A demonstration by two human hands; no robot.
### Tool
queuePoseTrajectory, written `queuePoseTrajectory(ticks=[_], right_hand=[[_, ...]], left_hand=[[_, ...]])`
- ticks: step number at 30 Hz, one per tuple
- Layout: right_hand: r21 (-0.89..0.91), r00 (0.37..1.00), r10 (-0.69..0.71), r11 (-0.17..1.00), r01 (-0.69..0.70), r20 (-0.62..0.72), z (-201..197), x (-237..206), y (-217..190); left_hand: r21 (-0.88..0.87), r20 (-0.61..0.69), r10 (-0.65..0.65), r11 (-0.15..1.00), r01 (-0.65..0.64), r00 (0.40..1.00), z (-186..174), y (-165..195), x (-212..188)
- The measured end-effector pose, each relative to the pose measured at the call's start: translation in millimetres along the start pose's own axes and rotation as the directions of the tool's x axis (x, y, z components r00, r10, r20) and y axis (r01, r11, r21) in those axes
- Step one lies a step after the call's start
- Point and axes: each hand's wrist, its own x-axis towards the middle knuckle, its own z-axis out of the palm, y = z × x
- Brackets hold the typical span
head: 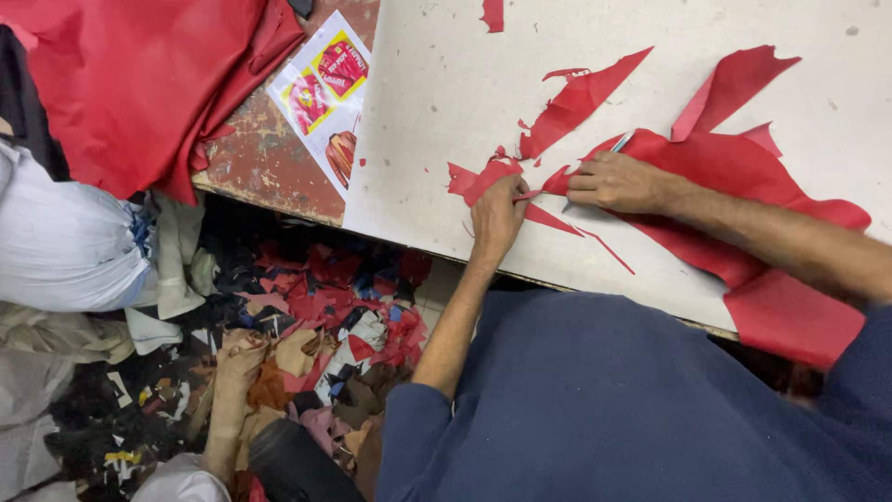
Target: The person cuts red fabric on a worktable using a rotary cutter and a rectangular cardboard template. They repeatedly position the template, cut along its edges, remove the template, and set aside the cut pieces. The workspace is cluttered with fabric scraps and other materials.
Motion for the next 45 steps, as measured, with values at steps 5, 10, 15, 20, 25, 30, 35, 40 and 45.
queuePoseTrajectory(ticks=[5, 10, 15, 20, 25, 30, 35, 40, 45], right_hand=[[-0.137, 0.963, 0.195, 0.976, -0.171, 0.188, -47.8, -7.4, 89.9], [-0.483, 0.841, 0.541, 0.740, -0.467, 0.015, -81.8, -30.1, 105.5], [-0.476, 0.668, 0.741, 0.562, -0.677, -0.075, -9.0, 59.3, 38.3], [-0.056, 0.857, 0.514, 0.858, -0.511, 0.042, 42.6, 94.9, -148.0], [0.646, 0.909, 0.183, 0.652, -0.397, 0.374, -1.2, 28.3, -222.9], [0.581, 0.675, 0.716, 0.477, -0.659, 0.178, -58.5, -40.6, -204.3], [0.465, 0.232, 0.966, 0.258, -0.847, -0.112, -75.9, -155.7, -210.9], [0.318, -0.209, 0.946, -0.124, -0.940, -0.247, -69.4, -298.1, -267.2], [0.404, -0.505, 0.827, -0.385, -0.830, -0.249, -19.1, -369.9, -353.4]], left_hand=[[0.097, -0.152, 0.031, 0.995, -0.017, 0.988, -10.4, 4.3, -12.2], [0.487, -0.536, 0.466, 0.852, -0.194, 0.704, -33.7, 10.4, -24.6], [0.102, -0.371, 0.171, 0.984, -0.144, 0.913, -33.2, -7.5, -22.4], [0.013, -0.141, -0.015, 1.000, 0.017, 0.990, -49.2, -64.4, -103.3], [0.491, -0.159, -0.506, 0.704, 0.512, 0.848, -108.5, -147.0, -298.8], [0.570, -0.230, -0.819, 0.324, 0.755, 0.525, -75.9, -140.4, -347.4], [0.304, -0.387, -0.280, 0.861, 0.409, 0.878, -9.3, -42.2, -245.9], [-0.076, -0.184, 0.128, 0.987, -0.144, 0.975, 54.0, 70.7, -43.9], [0.163, 0.046, 0.172, 0.971, -0.178, 0.984, 100.3, 150.3, 83.5]])
